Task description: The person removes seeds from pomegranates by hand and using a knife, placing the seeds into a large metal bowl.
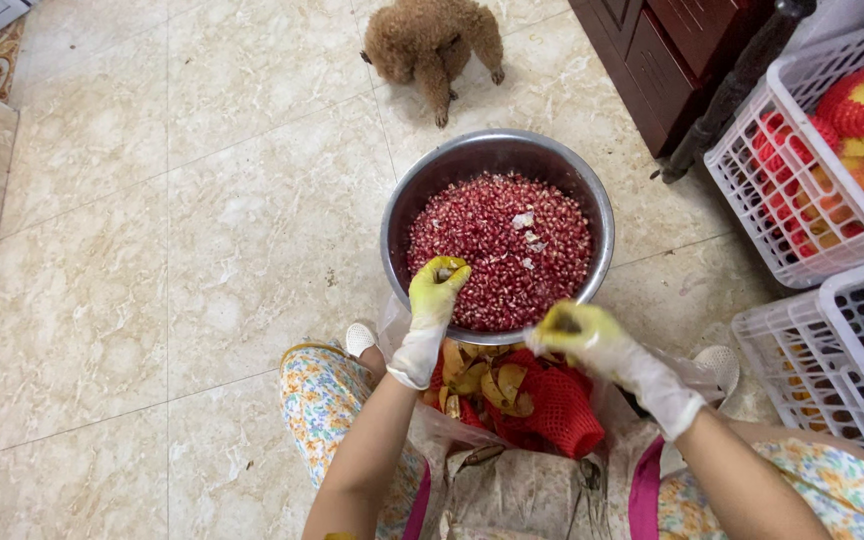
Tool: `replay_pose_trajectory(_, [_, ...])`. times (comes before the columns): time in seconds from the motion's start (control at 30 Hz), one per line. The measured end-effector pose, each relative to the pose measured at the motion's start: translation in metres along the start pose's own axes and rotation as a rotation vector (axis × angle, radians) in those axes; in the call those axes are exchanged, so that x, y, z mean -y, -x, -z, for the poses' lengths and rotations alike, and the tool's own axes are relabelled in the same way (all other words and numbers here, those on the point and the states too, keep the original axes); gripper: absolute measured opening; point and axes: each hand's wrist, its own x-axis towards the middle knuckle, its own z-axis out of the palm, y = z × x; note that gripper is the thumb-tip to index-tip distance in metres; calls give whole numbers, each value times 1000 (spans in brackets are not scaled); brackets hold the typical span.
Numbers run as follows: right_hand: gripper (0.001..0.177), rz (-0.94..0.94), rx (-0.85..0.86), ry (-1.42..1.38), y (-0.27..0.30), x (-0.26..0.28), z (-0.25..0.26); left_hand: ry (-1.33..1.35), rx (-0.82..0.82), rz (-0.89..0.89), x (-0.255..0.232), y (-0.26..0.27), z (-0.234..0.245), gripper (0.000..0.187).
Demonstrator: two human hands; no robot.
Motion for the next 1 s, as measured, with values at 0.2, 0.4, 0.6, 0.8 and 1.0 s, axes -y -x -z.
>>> replay_pose_trajectory(0.2, [31,-263,238,91,14,-15,-33,-521,149,-500,5,-30,-39,18])
replay_pose_trajectory(0.4, [38,-310,189,219,11,-16,-25,-845,251,-600,-21,-39,-40,23])
replay_pose_trajectory(0.6, [39,-279,125,74,12,-15,-20,-724,280,-207,19,-54,32,20])
replay_pose_trajectory(0.8, [43,-288,142,61,7,-20,-25,-255,291,-215,33,-71,55,16])
replay_pose_trajectory(1.0, [44,-292,122,-30,5,-20,-24,-31,406,10,27,-80,26,16])
